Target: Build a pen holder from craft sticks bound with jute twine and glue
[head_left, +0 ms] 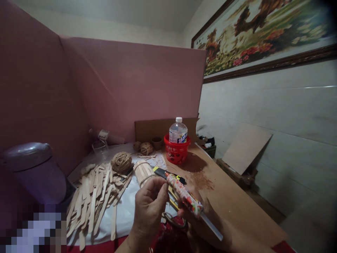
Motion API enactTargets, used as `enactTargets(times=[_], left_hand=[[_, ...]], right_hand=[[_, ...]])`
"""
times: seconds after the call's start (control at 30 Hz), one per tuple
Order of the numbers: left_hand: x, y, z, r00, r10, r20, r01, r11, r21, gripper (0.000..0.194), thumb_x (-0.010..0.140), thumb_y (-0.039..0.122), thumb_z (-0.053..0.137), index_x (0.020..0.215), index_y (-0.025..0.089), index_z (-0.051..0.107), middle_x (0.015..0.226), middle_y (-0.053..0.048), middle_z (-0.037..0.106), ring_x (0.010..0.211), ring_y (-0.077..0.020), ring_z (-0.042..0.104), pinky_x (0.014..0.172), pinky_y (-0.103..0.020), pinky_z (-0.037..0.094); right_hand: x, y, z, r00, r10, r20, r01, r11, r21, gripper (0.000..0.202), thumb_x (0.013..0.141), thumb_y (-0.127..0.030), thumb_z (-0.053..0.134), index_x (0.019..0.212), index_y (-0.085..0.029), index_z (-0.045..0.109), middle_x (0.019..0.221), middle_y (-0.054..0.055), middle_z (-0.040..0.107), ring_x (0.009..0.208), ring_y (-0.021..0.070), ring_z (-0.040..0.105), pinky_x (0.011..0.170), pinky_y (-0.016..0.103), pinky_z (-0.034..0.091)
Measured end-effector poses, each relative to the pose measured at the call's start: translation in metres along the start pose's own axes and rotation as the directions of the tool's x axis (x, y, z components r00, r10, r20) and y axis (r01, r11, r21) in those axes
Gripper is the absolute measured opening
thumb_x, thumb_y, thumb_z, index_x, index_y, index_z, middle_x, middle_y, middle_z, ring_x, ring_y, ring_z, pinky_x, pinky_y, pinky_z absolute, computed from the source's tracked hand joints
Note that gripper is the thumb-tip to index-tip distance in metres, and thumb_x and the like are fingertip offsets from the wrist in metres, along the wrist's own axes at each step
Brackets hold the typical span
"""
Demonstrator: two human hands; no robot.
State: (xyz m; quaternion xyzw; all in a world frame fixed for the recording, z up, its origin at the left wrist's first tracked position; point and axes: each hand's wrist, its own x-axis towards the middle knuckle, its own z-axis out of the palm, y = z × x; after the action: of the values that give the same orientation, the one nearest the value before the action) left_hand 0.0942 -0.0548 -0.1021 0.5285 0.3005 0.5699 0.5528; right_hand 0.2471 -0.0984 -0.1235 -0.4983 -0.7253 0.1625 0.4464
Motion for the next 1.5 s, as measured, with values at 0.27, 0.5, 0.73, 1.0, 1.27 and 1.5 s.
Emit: enactTargets(times=[0.27,0.5,0.73,1.0,1.27,1.5], left_hand=[[-0.009,0.001,0.007,1.000,0.000,0.015,0.000,0.999,0.050,0.024,0.075,0.036,0.066,0.067,0.015,0.056,0.057,0.004,0.049,0.049,-0.0056,0.038,0.044,-0.017,0.029],[-0.007,-0.001,0.004,0.999,-0.049,-0.007,0.049,0.995,0.086,0.033,0.079,0.045,0.061,0.064,0.016,0.053,0.051,0.006,0.042,0.044,-0.0049,0.031,0.041,-0.017,0.024],[-0.006,0.010,0.004,0.992,-0.090,0.086,0.071,0.977,0.202,0.040,0.078,0.048,0.061,0.056,0.015,0.052,0.049,0.003,0.048,0.042,-0.0044,0.032,0.040,-0.018,0.024],[-0.002,0.008,-0.002,0.972,-0.197,0.132,0.182,0.976,0.116,0.038,0.081,0.046,0.056,0.059,0.015,0.052,0.045,0.005,0.045,0.035,-0.0044,0.033,0.035,-0.018,0.022],[0.001,0.004,-0.001,0.955,-0.257,0.148,0.258,0.966,0.010,0.040,0.073,0.049,0.065,0.056,0.016,0.050,0.039,0.005,0.048,0.028,-0.0027,0.032,0.031,-0.016,0.019],[0.001,-0.004,-0.002,0.940,-0.287,0.184,0.309,0.945,-0.104,0.042,0.068,0.052,0.067,0.057,0.018,0.045,0.044,0.003,0.053,0.027,-0.0040,0.035,0.028,-0.017,0.020]], right_hand=[[-0.002,0.017,0.006,0.966,-0.146,-0.215,0.104,0.975,-0.195,0.027,0.088,-0.038,0.049,0.110,-0.023,0.053,0.090,0.005,0.071,0.074,0.0198,0.067,0.064,0.027,0.052],[0.005,0.018,-0.002,0.864,-0.441,-0.244,0.307,0.845,-0.439,0.033,0.091,-0.026,0.037,0.119,-0.014,0.047,0.089,0.012,0.068,0.073,0.0221,0.066,0.064,0.031,0.050],[0.005,0.017,0.002,0.873,-0.427,-0.237,0.247,0.805,-0.539,0.029,0.089,-0.023,0.043,0.114,-0.015,0.053,0.079,0.008,0.064,0.066,0.0209,0.060,0.057,0.030,0.043],[0.007,0.014,0.001,0.886,-0.410,-0.217,0.215,0.778,-0.590,0.028,0.092,-0.022,0.036,0.113,-0.016,0.054,0.076,0.007,0.062,0.065,0.0202,0.057,0.057,0.029,0.039],[0.005,0.017,0.004,0.885,-0.411,-0.221,0.229,0.795,-0.562,0.029,0.087,-0.016,0.039,0.111,-0.016,0.055,0.079,0.007,0.065,0.066,0.0194,0.061,0.058,0.028,0.043],[0.002,0.021,0.004,0.872,-0.437,-0.222,0.260,0.796,-0.547,0.028,0.086,-0.020,0.045,0.111,-0.015,0.054,0.076,0.007,0.068,0.060,0.0187,0.065,0.052,0.026,0.046]])
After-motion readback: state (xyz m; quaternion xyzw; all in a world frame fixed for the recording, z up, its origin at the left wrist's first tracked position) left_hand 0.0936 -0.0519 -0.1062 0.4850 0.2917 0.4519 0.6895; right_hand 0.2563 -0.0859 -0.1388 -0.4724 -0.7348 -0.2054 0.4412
